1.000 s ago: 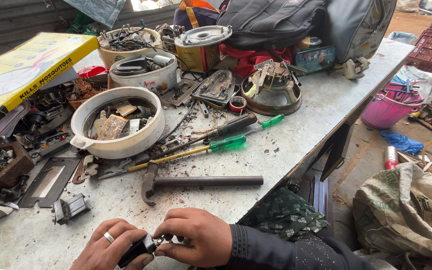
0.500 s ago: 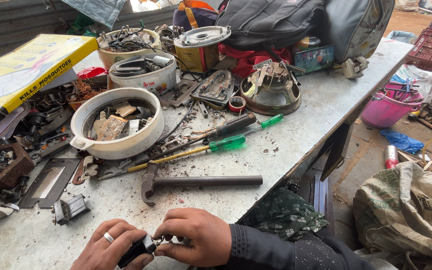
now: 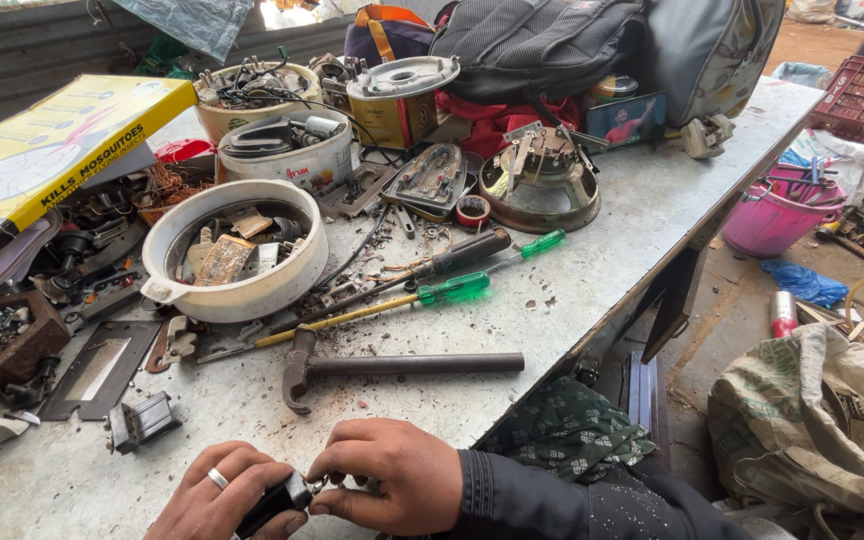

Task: The person uses a hammer to repeatedly strike a small black plastic electronic component, attempting to break it apart or loosen internal parts, and then handles the detached pieces by hand on a cluttered workbench.

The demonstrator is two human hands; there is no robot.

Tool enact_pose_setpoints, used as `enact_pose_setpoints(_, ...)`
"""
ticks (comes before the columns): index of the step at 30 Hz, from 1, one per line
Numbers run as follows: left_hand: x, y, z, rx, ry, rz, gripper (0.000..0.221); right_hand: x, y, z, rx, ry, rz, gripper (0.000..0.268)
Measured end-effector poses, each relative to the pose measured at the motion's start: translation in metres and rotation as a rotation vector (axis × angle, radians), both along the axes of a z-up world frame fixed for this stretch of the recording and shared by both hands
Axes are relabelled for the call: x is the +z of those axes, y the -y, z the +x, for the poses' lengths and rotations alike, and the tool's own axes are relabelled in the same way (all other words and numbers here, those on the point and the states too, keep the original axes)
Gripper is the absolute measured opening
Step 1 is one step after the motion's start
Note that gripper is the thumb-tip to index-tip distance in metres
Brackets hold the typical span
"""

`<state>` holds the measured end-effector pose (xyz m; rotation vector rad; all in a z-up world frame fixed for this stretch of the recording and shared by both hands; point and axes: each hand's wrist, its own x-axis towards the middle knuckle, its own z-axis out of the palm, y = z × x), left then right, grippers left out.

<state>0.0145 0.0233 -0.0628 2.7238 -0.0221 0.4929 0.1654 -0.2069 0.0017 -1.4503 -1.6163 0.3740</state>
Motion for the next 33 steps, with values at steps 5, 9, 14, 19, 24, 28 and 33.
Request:
enact_pose_setpoints(5,-0.002,-0.001,0.001,-0.002,-0.013,-0.003,0.05,-0.001,-0.001,0.001,0.001,0.0,-0.023,0.027)
enact_pose_setpoints(9,-0.004,-0.003,0.0,0.015,-0.033,0.004,0.051,-0.002,-0.001,0.001,0.003,-0.001,-0.007,0.027)
enact_pose_setpoints(14,-0.025,-0.013,-0.005,-0.026,0.022,0.026,0.05,-0.003,-0.001,0.001,0.0,0.013,0.006,0.027)
enact_pose_setpoints(19,-0.025,-0.015,-0.004,-0.04,0.015,0.027,0.05,-0.003,-0.001,0.002,0.001,0.017,0.002,0.027)
enact_pose_setpoints(24,-0.002,-0.004,0.0,-0.015,-0.023,-0.002,0.05,-0.003,-0.001,0.001,0.002,0.021,0.005,0.027)
enact_pose_setpoints(28,0.002,-0.001,0.001,-0.008,-0.03,-0.002,0.049,-0.003,-0.001,0.001,0.001,0.025,0.014,0.027)
enact_pose_setpoints(33,0.001,-0.001,0.001,0.001,-0.058,-0.015,0.049,-0.004,-0.002,0.001,0.009,-0.005,-0.018,0.028)
